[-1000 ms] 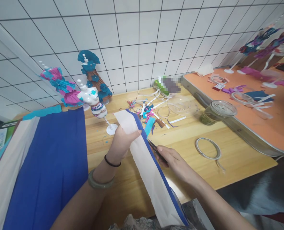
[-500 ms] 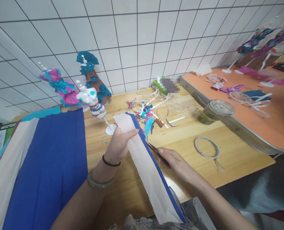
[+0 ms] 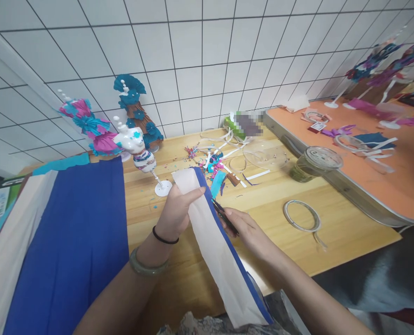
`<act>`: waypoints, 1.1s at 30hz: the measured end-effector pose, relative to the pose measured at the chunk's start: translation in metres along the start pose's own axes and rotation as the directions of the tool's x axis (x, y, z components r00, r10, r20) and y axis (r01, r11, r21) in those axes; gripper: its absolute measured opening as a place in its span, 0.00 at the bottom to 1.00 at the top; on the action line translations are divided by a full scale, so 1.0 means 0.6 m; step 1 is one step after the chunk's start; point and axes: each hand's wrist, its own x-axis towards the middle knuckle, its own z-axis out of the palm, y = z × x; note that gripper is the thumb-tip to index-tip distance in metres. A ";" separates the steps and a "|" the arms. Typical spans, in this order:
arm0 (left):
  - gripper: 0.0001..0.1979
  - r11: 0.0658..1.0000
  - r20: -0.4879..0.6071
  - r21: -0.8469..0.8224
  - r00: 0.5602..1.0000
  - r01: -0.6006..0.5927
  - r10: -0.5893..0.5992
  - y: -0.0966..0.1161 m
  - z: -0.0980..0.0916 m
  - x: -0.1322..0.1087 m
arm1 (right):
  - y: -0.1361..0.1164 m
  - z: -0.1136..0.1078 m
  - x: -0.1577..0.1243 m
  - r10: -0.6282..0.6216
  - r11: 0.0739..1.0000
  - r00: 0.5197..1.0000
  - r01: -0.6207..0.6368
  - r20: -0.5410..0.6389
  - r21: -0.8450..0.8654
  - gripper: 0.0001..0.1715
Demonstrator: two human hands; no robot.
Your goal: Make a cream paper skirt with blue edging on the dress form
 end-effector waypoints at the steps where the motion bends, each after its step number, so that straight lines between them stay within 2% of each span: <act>1: 0.20 1.000 -0.014 0.000 1.000 -0.012 0.012 0.000 0.001 0.000 | -0.001 0.002 0.002 -0.016 1.000 1.000 0.016 -0.012 -0.005 0.23; 8: 0.24 0.998 -0.050 0.016 0.996 -0.068 0.069 0.001 0.002 -0.001 | 0.001 0.022 0.017 -0.125 0.992 0.988 0.127 -0.095 0.015 0.21; 12: 0.25 0.997 -0.098 0.051 0.993 -0.058 0.063 0.004 0.000 -0.001 | 0.007 0.031 0.023 -0.121 0.989 0.986 0.129 -0.118 0.066 0.20; 16: 0.24 0.998 -0.063 0.056 0.997 -0.031 0.035 0.011 0.000 -0.003 | 0.004 0.033 0.025 -0.074 0.987 0.989 0.091 -0.128 0.131 0.20; 23: 0.23 0.997 0.008 0.075 0.999 0.033 -0.033 0.014 0.002 -0.008 | 0.007 0.033 0.022 -0.058 0.991 0.992 0.071 -0.111 0.116 0.21; 27: 0.25 0.998 -0.046 0.062 0.999 -0.008 0.011 0.010 0.003 -0.006 | 0.020 0.035 0.018 -0.048 0.991 0.992 0.062 -0.113 0.119 0.21; 33: 0.23 0.990 -0.045 0.099 0.994 -0.098 0.103 -0.001 0.004 -0.004 | 0.017 0.044 0.017 -0.046 0.982 0.988 0.071 -0.146 0.173 0.20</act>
